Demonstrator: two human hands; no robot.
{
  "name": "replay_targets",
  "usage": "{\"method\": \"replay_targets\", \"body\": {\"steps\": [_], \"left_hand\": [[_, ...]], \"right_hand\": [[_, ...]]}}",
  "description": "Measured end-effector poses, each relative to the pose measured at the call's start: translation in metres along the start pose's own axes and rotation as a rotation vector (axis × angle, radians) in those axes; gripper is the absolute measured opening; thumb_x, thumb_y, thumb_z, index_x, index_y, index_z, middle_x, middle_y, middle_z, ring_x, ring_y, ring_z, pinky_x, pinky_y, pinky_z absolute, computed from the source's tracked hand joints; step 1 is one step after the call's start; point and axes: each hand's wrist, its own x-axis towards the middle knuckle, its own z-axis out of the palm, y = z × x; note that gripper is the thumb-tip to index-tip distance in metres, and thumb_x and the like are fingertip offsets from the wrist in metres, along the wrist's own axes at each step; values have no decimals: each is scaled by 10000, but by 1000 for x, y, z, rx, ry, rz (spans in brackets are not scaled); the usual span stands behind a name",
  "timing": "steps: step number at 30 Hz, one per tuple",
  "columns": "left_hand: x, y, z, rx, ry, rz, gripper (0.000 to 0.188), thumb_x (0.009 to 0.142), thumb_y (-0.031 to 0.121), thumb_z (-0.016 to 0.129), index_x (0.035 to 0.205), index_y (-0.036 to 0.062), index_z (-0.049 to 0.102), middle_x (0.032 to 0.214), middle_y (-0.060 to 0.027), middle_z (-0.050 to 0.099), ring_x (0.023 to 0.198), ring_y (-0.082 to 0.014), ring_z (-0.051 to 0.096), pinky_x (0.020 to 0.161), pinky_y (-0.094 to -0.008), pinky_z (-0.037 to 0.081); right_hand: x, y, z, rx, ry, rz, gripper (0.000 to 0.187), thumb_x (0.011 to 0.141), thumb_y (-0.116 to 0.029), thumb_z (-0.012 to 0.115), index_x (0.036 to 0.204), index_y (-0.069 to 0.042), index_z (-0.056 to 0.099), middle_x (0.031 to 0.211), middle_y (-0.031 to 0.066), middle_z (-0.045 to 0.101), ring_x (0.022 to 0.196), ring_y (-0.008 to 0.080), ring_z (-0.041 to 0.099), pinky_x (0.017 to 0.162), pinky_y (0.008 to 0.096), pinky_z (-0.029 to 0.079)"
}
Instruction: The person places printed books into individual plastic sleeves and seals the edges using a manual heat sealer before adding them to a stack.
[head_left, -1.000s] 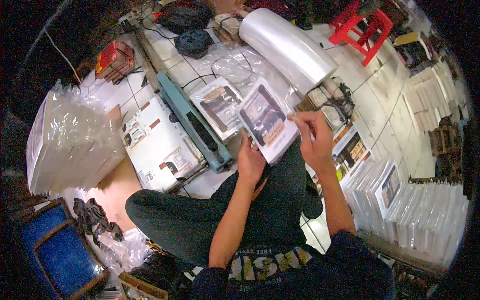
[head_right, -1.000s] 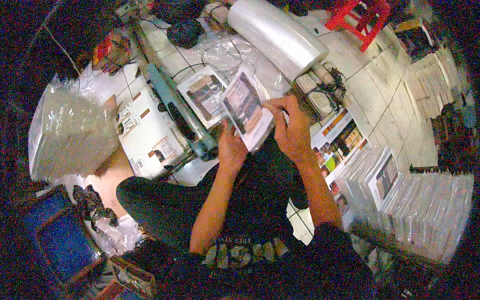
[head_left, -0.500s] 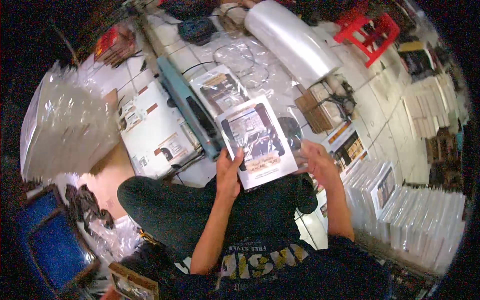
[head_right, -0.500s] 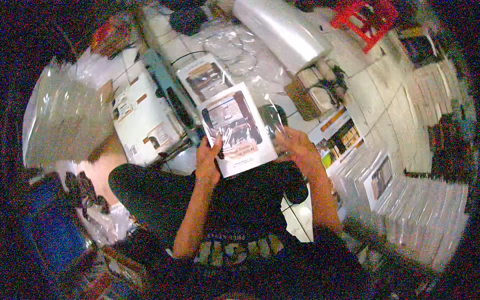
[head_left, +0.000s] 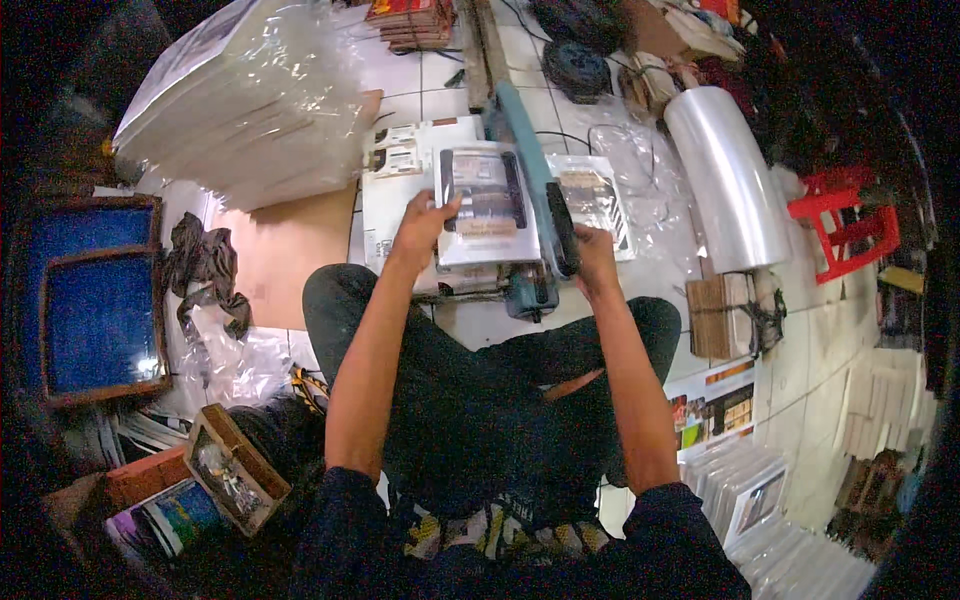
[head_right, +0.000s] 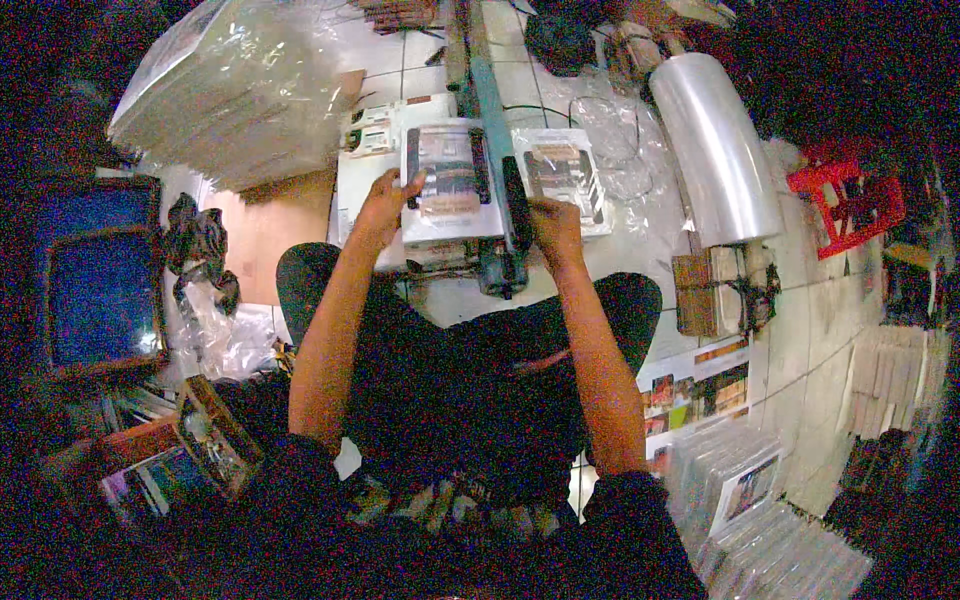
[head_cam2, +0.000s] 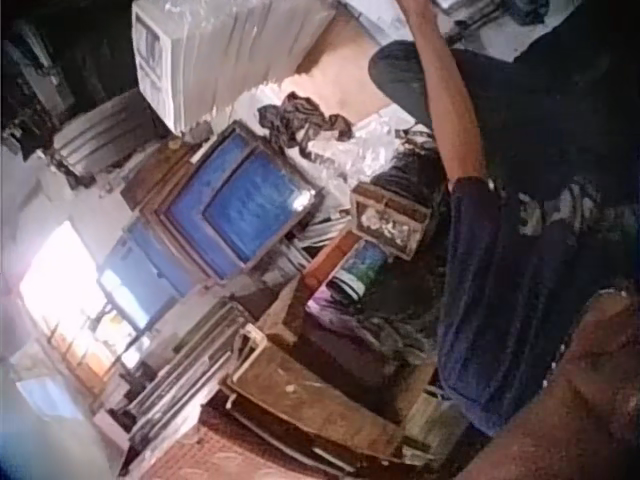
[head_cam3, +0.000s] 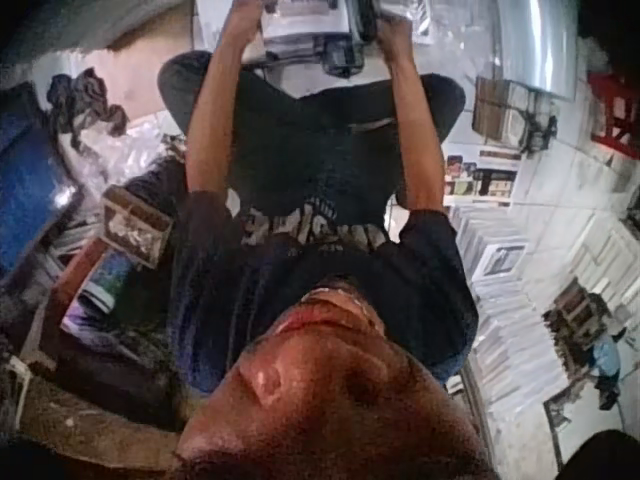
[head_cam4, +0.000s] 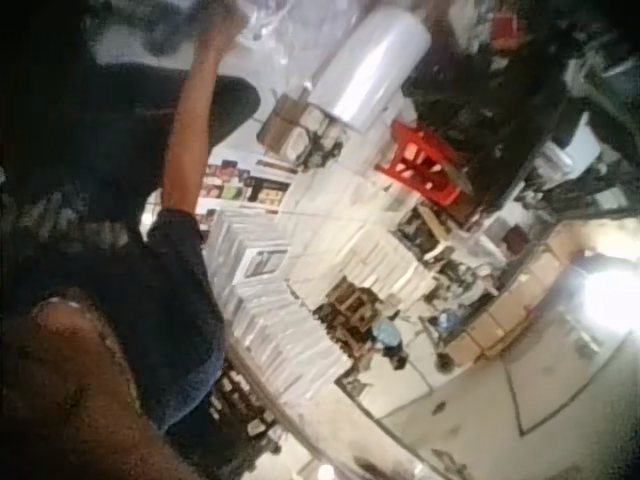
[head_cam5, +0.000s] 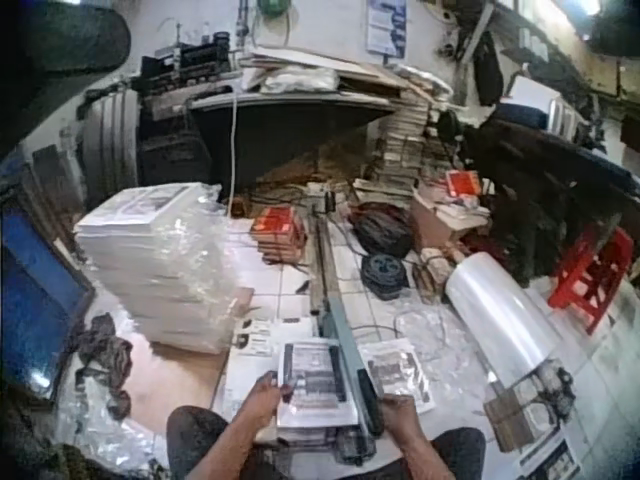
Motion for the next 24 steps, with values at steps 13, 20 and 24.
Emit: {"method": "replay_targets", "body": {"steps": [13,20,24], "left_hand": [[36,-25,-9,-16,-17,29,434,873,224,700,1144,-70,531,997,-162,645,866,-204,616,730,-356,512],[40,-30,-9,9,-41,-56,516,856,355,720,1147,-41,562,966,-137,665,851,-215,629,738,-349,516],[38,-31,-7,28,-9,-19,530,855,359,716,1162,-43,557,964,-136,665,846,-199,626,717,-341,518]], "right_hand": [[18,-59,2,-593,151,-255,375,973,-260,495,1063,59,671,923,104,692,839,139,654,727,288,522],[-37,-97,48,-931,165,-561,592,1015,-377,389,1408,64,346,1374,338,405,1247,490,394,1083,503,292],[-45,-73,58,-609,170,-218,658,1014,-427,368,1411,94,309,1394,384,337,1293,532,304,1116,531,228]]}}
